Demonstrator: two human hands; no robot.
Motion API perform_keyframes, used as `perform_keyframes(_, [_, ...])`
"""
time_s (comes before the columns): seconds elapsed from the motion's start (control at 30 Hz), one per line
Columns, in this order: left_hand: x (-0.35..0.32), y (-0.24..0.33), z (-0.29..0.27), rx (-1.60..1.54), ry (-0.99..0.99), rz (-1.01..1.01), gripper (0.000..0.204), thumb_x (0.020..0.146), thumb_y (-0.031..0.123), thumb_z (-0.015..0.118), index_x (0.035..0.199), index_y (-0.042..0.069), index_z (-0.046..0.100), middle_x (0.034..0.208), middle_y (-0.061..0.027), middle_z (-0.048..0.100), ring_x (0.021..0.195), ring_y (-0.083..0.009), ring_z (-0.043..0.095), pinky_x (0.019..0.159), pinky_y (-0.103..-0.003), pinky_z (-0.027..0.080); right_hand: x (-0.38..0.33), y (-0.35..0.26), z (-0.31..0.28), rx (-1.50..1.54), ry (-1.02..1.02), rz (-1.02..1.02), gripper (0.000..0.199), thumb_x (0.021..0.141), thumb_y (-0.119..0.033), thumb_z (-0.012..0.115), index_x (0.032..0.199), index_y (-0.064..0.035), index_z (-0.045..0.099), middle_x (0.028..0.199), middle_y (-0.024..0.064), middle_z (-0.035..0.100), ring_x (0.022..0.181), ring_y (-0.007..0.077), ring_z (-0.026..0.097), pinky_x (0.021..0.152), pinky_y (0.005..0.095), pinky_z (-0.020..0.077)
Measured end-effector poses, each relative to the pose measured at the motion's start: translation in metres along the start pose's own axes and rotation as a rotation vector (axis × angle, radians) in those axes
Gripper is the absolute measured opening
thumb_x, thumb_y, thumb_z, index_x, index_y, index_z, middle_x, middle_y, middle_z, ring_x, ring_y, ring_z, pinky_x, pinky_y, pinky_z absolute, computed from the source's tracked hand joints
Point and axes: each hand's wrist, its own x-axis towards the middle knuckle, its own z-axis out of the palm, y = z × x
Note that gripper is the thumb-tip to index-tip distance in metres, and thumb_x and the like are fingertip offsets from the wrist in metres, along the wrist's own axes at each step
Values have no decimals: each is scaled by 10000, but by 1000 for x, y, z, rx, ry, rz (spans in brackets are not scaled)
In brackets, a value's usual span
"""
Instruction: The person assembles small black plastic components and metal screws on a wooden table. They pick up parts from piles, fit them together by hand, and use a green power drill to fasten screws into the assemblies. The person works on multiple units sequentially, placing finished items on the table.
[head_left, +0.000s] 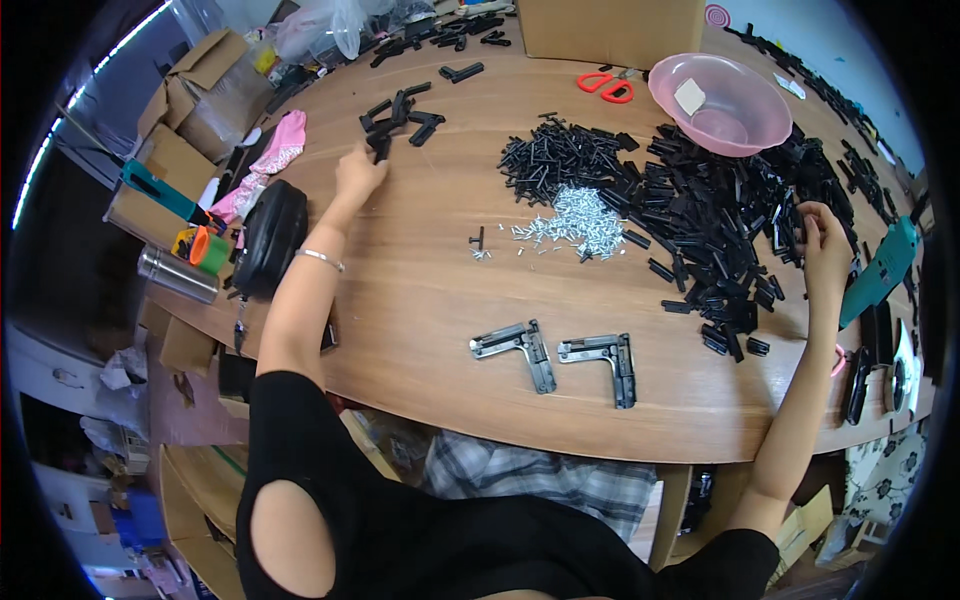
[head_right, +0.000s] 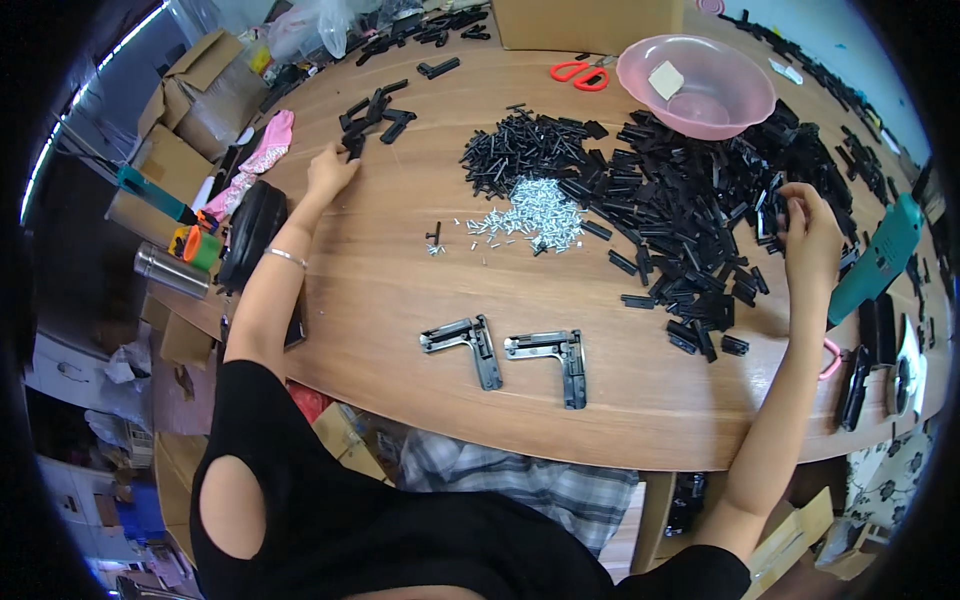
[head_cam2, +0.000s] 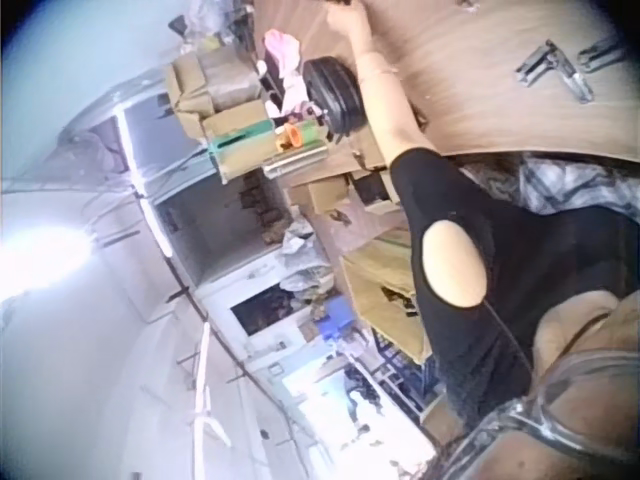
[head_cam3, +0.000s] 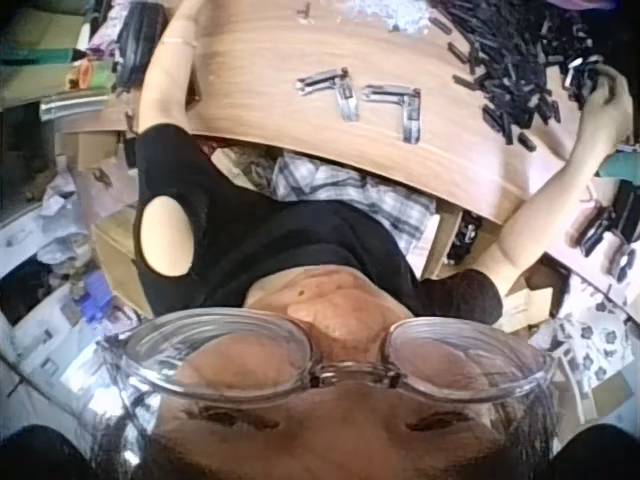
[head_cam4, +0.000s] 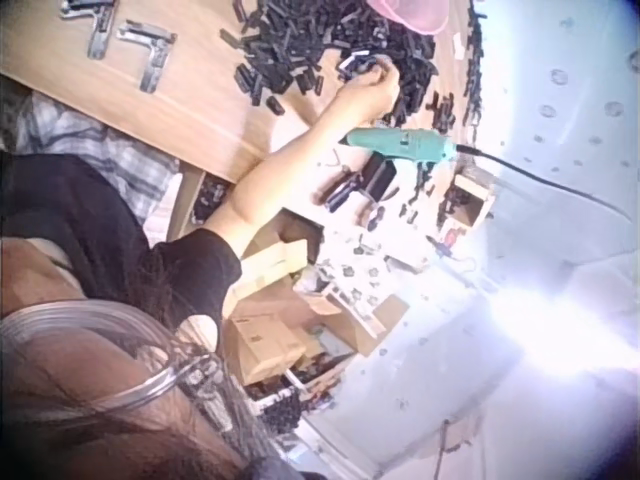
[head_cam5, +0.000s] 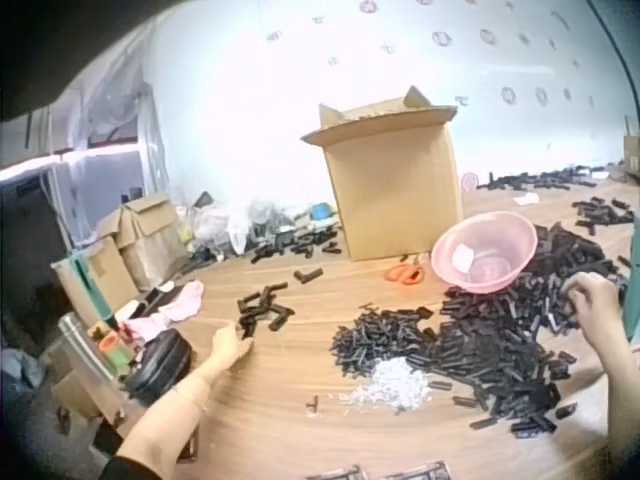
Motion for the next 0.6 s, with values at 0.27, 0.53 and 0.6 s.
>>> perform_keyframes(0.27, [27,-46,11,37,-27,240,531,816,187,601,1286,51,397,1176,-221,522,1148,-388,438,984,-454,309,-17,-20,26,103,90,-255,228,780,-47,638,1009,-45,630,905,42,613,705,109,534,664,227,437])
perform_keyframes(0.53, [17,-31,7,25,-163,148,519,788,194,681,1221,1,471,1037,-167,620,1010,-303,575,855,-421,451,-34,-48,40,286,13,-186,223,792,-30,632,1014,-31,616,881,63,659,810,112,615,698,226,465])
perform_keyframes(0.6, [4,-16,-7,-483,-314,-102,412,827,159,640,1175,-16,504,1019,-136,628,971,-233,589,819,-349,471,-38,-51,41,376,-55,-167,178,781,-40,651,956,-9,638,862,44,663,758,87,602,687,220,463])
